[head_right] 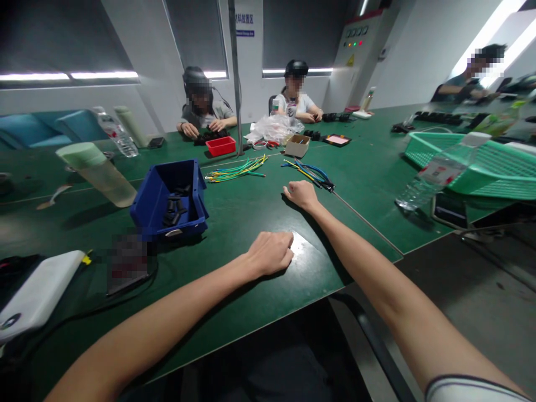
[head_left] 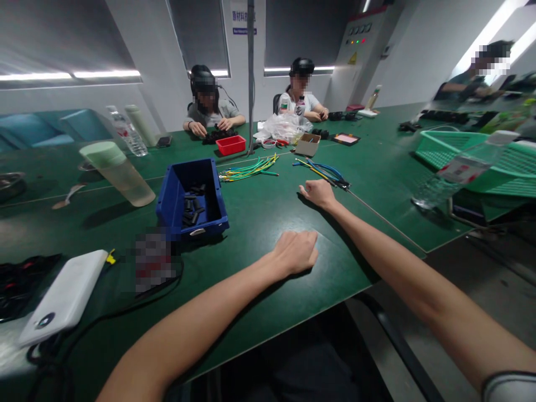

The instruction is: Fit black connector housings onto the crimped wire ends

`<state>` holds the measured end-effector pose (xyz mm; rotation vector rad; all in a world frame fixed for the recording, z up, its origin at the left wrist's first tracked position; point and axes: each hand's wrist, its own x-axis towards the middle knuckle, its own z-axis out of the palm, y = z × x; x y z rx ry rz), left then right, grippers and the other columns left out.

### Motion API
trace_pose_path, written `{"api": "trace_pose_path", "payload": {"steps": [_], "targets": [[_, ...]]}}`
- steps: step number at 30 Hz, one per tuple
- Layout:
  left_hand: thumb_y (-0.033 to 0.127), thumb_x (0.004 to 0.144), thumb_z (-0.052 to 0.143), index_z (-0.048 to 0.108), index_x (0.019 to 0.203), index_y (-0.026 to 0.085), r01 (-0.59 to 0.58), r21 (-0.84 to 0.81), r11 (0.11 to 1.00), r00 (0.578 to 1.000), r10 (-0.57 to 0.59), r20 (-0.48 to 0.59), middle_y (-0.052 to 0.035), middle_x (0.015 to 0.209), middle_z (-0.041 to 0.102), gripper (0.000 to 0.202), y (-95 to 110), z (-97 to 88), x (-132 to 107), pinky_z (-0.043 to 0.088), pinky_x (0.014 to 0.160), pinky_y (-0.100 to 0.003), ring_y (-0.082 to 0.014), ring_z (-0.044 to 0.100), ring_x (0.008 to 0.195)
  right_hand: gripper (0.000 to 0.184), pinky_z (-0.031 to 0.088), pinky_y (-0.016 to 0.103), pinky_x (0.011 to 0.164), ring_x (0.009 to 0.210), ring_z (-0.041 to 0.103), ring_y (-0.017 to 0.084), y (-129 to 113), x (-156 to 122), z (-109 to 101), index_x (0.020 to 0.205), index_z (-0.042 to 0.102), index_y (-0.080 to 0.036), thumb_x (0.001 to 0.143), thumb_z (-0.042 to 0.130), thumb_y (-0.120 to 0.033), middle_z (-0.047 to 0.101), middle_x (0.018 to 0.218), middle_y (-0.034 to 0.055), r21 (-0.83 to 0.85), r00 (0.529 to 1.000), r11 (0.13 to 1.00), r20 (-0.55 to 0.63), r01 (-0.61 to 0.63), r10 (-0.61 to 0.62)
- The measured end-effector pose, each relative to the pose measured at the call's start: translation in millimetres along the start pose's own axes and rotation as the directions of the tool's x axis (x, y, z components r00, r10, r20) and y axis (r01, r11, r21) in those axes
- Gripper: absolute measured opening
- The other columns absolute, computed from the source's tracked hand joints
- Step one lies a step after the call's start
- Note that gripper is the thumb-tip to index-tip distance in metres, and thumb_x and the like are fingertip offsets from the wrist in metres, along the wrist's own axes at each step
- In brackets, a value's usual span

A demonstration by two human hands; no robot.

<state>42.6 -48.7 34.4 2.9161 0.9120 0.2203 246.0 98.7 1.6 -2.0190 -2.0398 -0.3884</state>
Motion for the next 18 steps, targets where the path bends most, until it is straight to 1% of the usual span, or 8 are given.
{"api": "trace_pose_path", "payload": {"steps": [1,3,7,11,13,15,18], "targets": [[0.026,0.089,0.039,0.054,0.102,0.015,0.014,-0.023,1.0,1.0,-0.015,-0.005,-0.0105,0.094,0.069,0.022,-1,5.9,-1,0.052,0.065,-0.037,-0.0272,0.068,0.081,0.039,0.033,0.029,0.06,0.071,0.063,0.023,0,0,0,0.076,0.066,-0.019,0.087,0.045,-0.049,0.071,0.075,0.0117,0.0,1.0,1.0,0.019,0.008,-0.008],[0.026,0.09,0.039,0.053,0.103,0.016,0.009,-0.05,0.999,1.0,-0.01,-0.021,-0.0096,0.098,0.068,0.022,-3,10.2,-2,0.052,0.066,-0.037,-0.0267,0.067,0.082,0.041,0.033,0.029,0.06,0.072,0.064,0.023,-2,0,1,0.075,0.067,-0.019,0.087,0.045,-0.052,0.071,0.075,0.0119,-0.005,0.999,1.0,0.049,0.008,-0.008],[0.028,0.089,0.041,0.053,0.107,0.017,-0.039,-0.084,0.996,0.999,0.037,-0.022,-0.0078,0.105,0.065,0.023,-3,6.1,-1,0.053,0.068,-0.037,-0.0246,0.066,0.082,0.038,0.033,0.029,0.059,0.074,0.065,0.024,-11,1,3,0.078,0.069,-0.02,0.09,0.044,-0.045,0.072,0.078,0.0126,-0.035,0.999,0.999,0.041,-0.022,0.024],[0.028,0.088,0.043,0.053,0.112,0.017,-0.051,-0.104,0.993,0.998,0.048,-0.032,-0.008,0.107,0.062,0.027,-3,4.6,0,0.053,0.067,-0.035,-0.0228,0.065,0.081,0.037,0.034,0.029,0.06,0.075,0.066,0.025,-27,5,4,0.08,0.069,-0.02,0.09,0.044,-0.044,0.072,0.08,0.0135,-0.03,0.998,1.0,0.055,0.003,-0.001],[0.027,0.088,0.043,0.053,0.114,0.017,-0.072,-0.111,0.991,0.996,0.065,-0.058,-0.008,0.106,0.062,0.029,-3,5.9,0,0.054,0.068,-0.035,-0.0226,0.065,0.083,0.036,0.035,0.029,0.06,0.074,0.066,0.025,-37,8,5,0.081,0.069,-0.02,0.091,0.043,-0.044,0.072,0.08,0.0129,-0.012,0.998,1.0,0.06,0.027,-0.027],[0.024,0.089,0.043,0.051,0.119,0.016,-0.1,-0.118,0.988,0.991,0.088,-0.104,-0.008,0.107,0.063,0.032,-5,8.4,0,0.055,0.073,-0.036,-0.0226,0.064,0.088,0.036,0.035,0.029,0.06,0.074,0.066,0.024,-48,13,6,0.084,0.069,-0.02,0.091,0.043,-0.044,0.072,0.08,0.012,0.012,0.997,0.998,0.05,0.057,-0.057],[0.017,0.088,0.043,0.043,0.132,0.014,-0.149,-0.117,0.982,0.975,0.126,-0.182,-0.0098,0.113,0.063,0.044,-7,13.7,-1,0.055,0.081,-0.035,-0.0217,0.063,0.098,0.035,0.035,0.03,0.06,0.075,0.066,0.025,-70,24,10,0.089,0.068,-0.02,0.091,0.042,-0.044,0.072,0.081,0.0111,0.05,0.994,0.993,0.018,0.109,-0.11]]}}
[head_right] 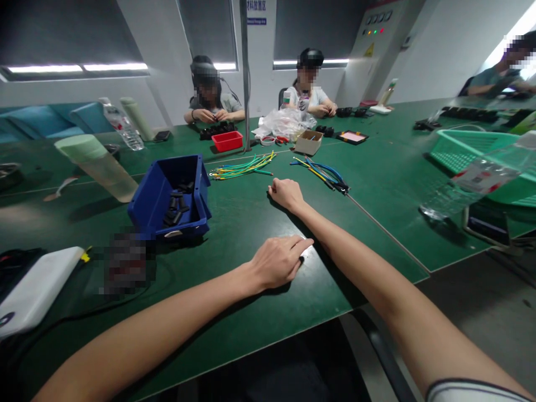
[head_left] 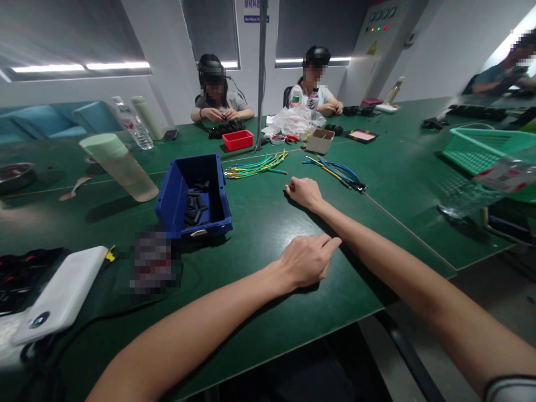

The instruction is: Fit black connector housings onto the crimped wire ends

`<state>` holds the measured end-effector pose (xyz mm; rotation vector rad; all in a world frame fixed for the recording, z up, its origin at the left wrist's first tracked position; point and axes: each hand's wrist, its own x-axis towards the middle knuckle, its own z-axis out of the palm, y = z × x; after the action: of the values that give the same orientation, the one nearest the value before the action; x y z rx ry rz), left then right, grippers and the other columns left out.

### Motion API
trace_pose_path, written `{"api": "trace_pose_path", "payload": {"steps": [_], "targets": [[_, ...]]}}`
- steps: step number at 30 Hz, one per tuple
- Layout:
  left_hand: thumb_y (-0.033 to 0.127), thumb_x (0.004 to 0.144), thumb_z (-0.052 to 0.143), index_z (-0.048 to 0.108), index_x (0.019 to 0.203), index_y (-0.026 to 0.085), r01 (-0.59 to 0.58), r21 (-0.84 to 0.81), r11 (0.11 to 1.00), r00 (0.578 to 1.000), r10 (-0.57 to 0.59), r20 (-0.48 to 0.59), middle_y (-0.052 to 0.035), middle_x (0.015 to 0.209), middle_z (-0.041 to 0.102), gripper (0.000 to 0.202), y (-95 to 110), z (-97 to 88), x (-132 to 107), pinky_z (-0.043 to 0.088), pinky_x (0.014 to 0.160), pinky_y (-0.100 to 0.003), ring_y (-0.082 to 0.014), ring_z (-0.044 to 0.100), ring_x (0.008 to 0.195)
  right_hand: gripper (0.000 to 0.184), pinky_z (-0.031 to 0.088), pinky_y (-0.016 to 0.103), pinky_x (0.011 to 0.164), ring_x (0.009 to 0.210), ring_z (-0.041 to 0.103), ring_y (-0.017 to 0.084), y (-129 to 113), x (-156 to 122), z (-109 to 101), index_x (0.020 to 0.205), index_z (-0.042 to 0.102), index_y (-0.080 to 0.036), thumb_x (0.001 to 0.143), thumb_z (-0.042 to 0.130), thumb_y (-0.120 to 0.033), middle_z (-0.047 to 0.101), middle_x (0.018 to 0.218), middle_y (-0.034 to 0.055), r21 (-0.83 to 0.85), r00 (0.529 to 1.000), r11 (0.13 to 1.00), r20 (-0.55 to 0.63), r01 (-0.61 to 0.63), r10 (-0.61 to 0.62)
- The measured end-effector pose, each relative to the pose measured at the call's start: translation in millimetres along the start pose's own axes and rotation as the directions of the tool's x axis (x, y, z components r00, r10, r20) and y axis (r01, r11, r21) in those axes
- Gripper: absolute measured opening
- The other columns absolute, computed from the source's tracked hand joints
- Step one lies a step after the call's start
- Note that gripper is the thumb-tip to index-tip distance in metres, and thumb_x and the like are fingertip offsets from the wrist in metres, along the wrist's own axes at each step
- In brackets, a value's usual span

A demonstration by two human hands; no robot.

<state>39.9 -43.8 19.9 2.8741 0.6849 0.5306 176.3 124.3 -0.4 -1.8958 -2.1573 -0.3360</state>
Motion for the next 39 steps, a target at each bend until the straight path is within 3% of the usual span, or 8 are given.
{"api": "trace_pose_path", "payload": {"steps": [5,11,18,21,26,29,32,39], "targets": [[0.009,0.091,0.039,0.033,0.142,0.011,-0.128,0.015,0.992,0.989,0.129,-0.075,-0.012,0.125,0.06,0.051,-3,8.0,-3,0.053,0.087,-0.028,-0.0166,0.06,0.11,0.03,0.04,0.032,0.066,0.08,0.065,0.027,-37,28,8,0.099,0.065,-0.019,0.09,0.046,-0.041,0.072,0.089,0.0112,0.107,0.997,0.991,-0.021,0.08,-0.078],[0.012,0.097,0.033,0.047,0.135,0.013,-0.21,0.0,0.978,0.944,0.203,-0.261,-0.0084,0.115,0.068,0.041,-9,12.1,-9,0.055,0.083,-0.026,-0.0131,0.064,0.106,0.034,0.041,0.038,0.087,0.105,0.055,0.03,-72,59,20,0.116,0.059,-0.016,0.089,0.049,-0.034,0.064,0.114,0.0151,0.191,0.955,0.94,-0.149,0.282,-0.256],[0.014,0.094,0.034,0.056,0.127,0.015,-0.24,-0.172,0.955,0.896,0.15,-0.418,-0.0068,0.108,0.07,0.04,-15,17.1,-14,0.055,0.085,-0.026,-0.0137,0.064,0.101,0.047,0.031,0.044,0.098,0.123,0.042,0.032,-110,111,45,0.132,0.049,-0.016,0.093,0.043,-0.043,0.05,0.138,0.0152,0.256,0.941,0.908,-0.159,0.332,-0.3],[0.015,0.092,0.035,0.054,0.125,0.015,-0.153,-0.273,0.95,0.871,-0.002,-0.492,-0.0079,0.102,0.069,0.038,-16,14.3,-14,0.055,0.086,-0.029,-0.016,0.063,0.1,0.049,0.034,0.042,0.093,0.115,0.049,0.031,-124,133,55,0.13,0.049,-0.017,0.093,0.042,-0.048,0.057,0.129,0.0143,0.301,0.941,0.891,-0.102,0.34,-0.324],[0.013,0.092,0.036,0.052,0.118,0.017,-0.098,-0.381,0.919,0.774,-0.17,-0.61,-0.0074,0.099,0.067,0.031,-18,8.2,-13,0.054,0.083,-0.029,-0.0159,0.061,0.095,0.059,0.033,0.044,0.095,0.113,0.053,0.033,-129,149,65,0.134,0.047,-0.017,0.092,0.039,-0.058,0.057,0.131,0.015,0.311,0.932,0.882,-0.05,0.355,-0.358],[0.012,0.091,0.037,0.051,0.119,0.018,-0.098,-0.384,0.918,0.79,-0.163,-0.591,-0.0077,0.099,0.066,0.032,-18,9.0,-12,0.054,0.083,-0.03,-0.0169,0.06,0.096,0.072,0.032,0.045,0.096,0.116,0.051,0.034,-128,148,65,0.142,0.04,-0.017,0.09,0.036,-0.066,0.056,0.134,0.0161,0.301,0.935,0.888,-0.04,0.348,-0.353],[0.012,0.092,0.036,0.049,0.121,0.018,-0.107,-0.389,0.915,0.812,-0.145,-0.565,-0.0085,0.101,0.065,0.033,-19,11.1,-11,0.054,0.084,-0.033,-0.0179,0.06,0.097,0.068,0.034,0.044,0.095,0.113,0.053,0.034,-128,146,62,0.131,0.05,-0.017,0.088,0.036,-0.069,0.061,0.127,0.0157,0.302,0.941,0.896,-0.017,0.326,-0.337],[0.009,0.09,0.04,0.05,0.122,0.015,-0.231,-0.388,0.892,0.755,-0.087,-0.65,-0.0074,0.101,0.068,0.034,-20,7.8,-6,0.055,0.082,-0.028,-0.0153,0.064,0.089,0.043,0.037,0.041,0.092,0.106,0.058,0.03,-124,146,56,0.115,0.059,-0.018,0.089,0.05,-0.052,0.067,0.116,0.0119,0.362,0.954,0.888,-0.014,0.285,-0.3]]}}
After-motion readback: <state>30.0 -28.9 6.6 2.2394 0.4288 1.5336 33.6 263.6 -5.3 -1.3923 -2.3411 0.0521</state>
